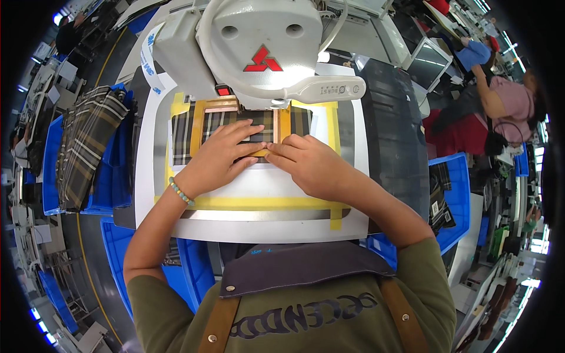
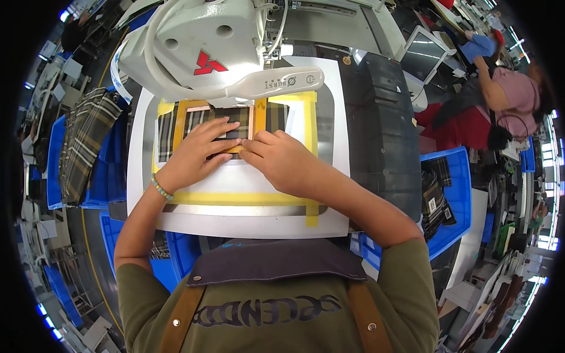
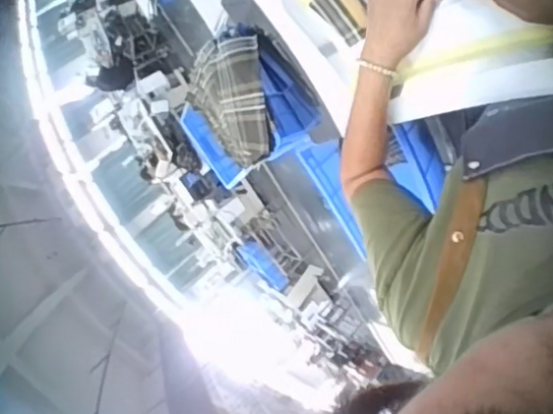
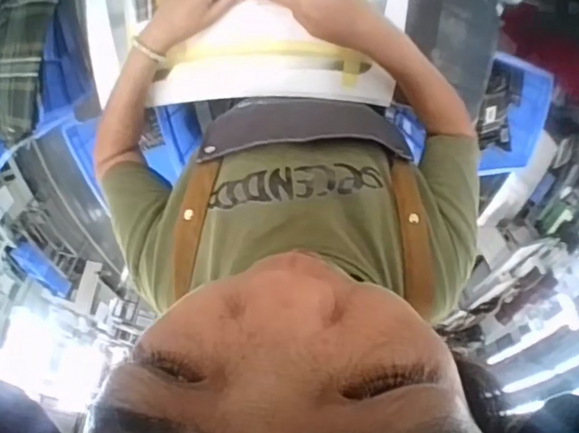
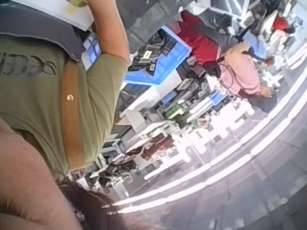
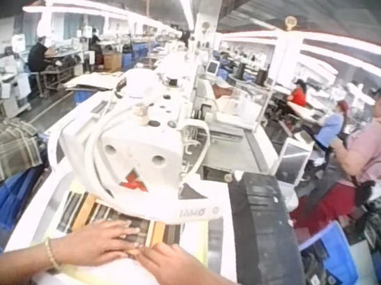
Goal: The person repeatedly sews small plaid fabric pouches using an industrial sewing machine. They pick each pouch from a blue bin, place it under the presser foot, guide it through the machine, and then place the finished item into another bin. The process is repeated for multiple pouches throughout the clip.
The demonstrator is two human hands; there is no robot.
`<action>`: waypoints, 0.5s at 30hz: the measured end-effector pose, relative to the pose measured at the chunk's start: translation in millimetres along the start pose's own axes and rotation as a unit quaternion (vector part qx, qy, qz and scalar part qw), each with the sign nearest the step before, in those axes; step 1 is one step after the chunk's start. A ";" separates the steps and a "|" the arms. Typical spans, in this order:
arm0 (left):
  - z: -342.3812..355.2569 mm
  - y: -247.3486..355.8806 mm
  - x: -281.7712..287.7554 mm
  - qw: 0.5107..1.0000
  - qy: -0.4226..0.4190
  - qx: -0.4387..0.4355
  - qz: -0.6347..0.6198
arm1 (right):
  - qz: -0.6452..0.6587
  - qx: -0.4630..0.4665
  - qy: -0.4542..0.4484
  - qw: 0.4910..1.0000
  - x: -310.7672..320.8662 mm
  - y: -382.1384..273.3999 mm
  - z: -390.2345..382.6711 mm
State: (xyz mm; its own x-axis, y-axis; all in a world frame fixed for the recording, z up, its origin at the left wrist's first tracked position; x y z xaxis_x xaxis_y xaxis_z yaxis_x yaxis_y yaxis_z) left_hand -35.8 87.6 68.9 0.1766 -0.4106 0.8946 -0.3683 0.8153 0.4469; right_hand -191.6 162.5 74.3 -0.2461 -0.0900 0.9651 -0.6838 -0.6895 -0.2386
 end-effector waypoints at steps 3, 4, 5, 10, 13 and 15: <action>1.3 -0.2 2.3 1.000 -0.001 -0.004 0.010 | 0.007 0.001 0.003 1.000 -1.7 -0.5 -0.3; 1.7 -0.4 2.6 1.000 -0.001 -0.006 0.010 | 0.007 0.000 0.005 1.000 -1.9 -0.3 -0.5; 2.0 -0.8 2.8 1.000 -0.001 -0.007 0.010 | 0.008 0.000 0.007 1.000 -2.0 -0.2 -0.7; 3.1 -0.6 3.5 1.000 -0.001 -0.012 0.017 | 0.001 -0.002 0.012 1.000 -1.4 -0.3 -0.8; 4.7 -2.2 4.0 1.000 -0.002 -0.013 0.028 | -0.004 -0.003 0.020 1.000 -1.0 0.8 0.5; 5.5 -4.7 3.3 0.999 -0.002 -0.012 0.035 | -0.008 -0.003 0.026 1.000 -1.1 1.9 2.3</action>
State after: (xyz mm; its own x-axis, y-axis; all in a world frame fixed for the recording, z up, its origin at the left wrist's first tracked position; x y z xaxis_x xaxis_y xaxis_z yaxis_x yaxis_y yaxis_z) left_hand -38.4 80.1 69.7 0.1469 -0.3548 0.9233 -0.3578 0.8512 0.3840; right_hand -191.1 159.6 73.1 -0.2711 -0.0419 0.9616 -0.6911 -0.6869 -0.2247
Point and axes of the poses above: each hand's wrist, its own z-axis towards the middle knuckle, its own x-axis out of the back of the hand, y = z × x, the point moved 6 cm from there along z, towards the middle knuckle, and after that the axes turned 9 degrees about -y, right-handed, at the moved point
